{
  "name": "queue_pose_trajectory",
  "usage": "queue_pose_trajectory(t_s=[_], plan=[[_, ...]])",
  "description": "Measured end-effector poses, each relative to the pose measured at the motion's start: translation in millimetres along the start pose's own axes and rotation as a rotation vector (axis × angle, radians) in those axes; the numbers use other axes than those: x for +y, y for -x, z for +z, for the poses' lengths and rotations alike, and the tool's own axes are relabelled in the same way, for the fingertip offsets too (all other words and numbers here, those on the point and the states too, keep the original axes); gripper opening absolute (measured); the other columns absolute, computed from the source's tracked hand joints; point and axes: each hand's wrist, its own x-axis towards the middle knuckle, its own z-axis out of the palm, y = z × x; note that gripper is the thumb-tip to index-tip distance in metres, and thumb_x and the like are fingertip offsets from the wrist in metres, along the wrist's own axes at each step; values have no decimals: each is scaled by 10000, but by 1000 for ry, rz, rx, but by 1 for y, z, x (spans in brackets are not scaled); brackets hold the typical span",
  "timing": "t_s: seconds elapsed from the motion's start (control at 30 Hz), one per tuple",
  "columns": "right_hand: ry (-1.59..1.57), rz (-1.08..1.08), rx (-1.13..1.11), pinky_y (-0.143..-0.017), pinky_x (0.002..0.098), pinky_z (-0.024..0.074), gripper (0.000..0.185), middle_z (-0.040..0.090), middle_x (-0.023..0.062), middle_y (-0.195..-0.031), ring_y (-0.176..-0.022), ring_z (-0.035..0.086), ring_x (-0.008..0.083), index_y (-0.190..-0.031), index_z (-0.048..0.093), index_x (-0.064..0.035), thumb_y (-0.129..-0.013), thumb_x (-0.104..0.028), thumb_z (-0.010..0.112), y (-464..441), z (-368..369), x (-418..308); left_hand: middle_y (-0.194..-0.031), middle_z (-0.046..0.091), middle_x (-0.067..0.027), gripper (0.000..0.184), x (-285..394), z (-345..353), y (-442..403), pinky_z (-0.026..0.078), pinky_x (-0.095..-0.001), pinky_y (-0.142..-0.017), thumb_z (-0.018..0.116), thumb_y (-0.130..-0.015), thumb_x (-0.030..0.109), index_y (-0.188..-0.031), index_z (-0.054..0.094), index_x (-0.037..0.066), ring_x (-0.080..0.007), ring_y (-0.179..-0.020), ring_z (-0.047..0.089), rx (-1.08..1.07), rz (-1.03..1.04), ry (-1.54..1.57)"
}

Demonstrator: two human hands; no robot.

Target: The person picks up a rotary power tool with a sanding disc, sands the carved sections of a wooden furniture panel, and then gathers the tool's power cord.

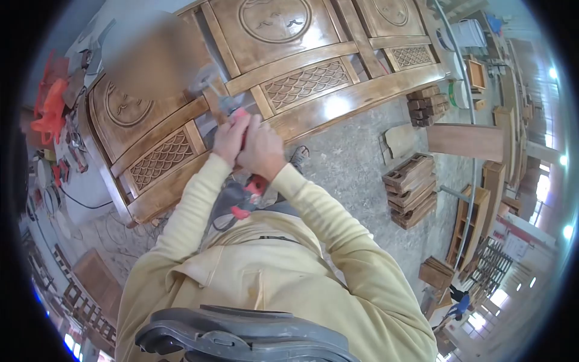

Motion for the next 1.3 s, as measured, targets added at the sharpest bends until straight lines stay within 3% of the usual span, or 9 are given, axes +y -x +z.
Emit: queue_pose_trajectory(t_s=[0.17,0.23,0.43,0.6,0.8,1.0,1.13,1.23,1.3], plan=[[-143,-35,-2,-773,558,600,599,737,240,-902,-856,752,466,-1175,544,9,-807,-356,846,0,-53,117,-1028,785,-289,676,10,107,-11,568,-501,-914,586,-994,637,-1103,783,0,-470,-1051,755,-166,60,-466],[-135,-80,-99,-779,561,595,582,750,240,-922,-881,755,465,-1188,561,-33,-814,-373,849,-2,-78,161,-1051,769,-318,672,14,156,-1,557,-536,-939,575,-987,648,-1097,783,19,-496,-1078,732,-83,-187,-161],[69,-180,-457,-848,550,581,787,770,270,-1019,-965,739,498,-1231,610,5,-638,-380,955,-59,-163,212,-1091,743,-361,724,22,245,-12,529,-561,-1012,554,-973,676,-1063,771,-9,-522,-1147,694,143,-131,-154],[30,-270,-548,-837,503,583,756,763,271,-959,-925,745,488,-1210,626,39,-637,-347,933,-88,-162,207,-1136,732,-372,716,22,239,-27,521,-532,-1039,539,-976,664,-1109,774,1,-522,-1179,680,195,-262,9],[131,-217,-676,-862,527,591,677,763,286,-966,-947,748,493,-1162,640,39,-663,-342,893,-117,-196,192,-1173,748,-334,672,29,280,-52,546,-486,-1027,619,-965,594,-1149,755,-38,-465,-1208,704,215,-271,291],[327,-485,-778,-880,542,572,735,754,305,-975,-960,732,516,-1186,631,39,-642,-373,903,-154,-230,195,-1216,727,-130,516,74,308,-50,556,-382,-939,717,-1002,431,-1270,713,-10,-193,-1078,692,345,-284,939],[354,-503,-792,-899,533,563,756,753,294,-985,-975,734,503,-1189,622,54,-642,-383,906,-178,-240,194,-1209,717,-114,461,78,326,-73,557,-383,-931,705,-1016,398,-1267,706,12,-186,-1076,686,415,-401,855],[352,-587,-828,-899,522,557,756,754,280,-997,-981,730,497,-1233,627,27,-647,-352,915,-197,-248,220,-1200,713,-106,457,79,353,-82,558,-380,-921,703,-1015,391,-1278,691,18,-185,-1069,687,440,-137,1064],[302,-614,-826,-897,518,554,769,754,270,-1009,-985,726,497,-1287,633,-4,-648,-320,921,-210,-258,234,-1270,717,-160,577,88,362,-105,553,-393,-990,703,-992,452,-1325,686,-18,-247,-1151,690,407,-343,974]])
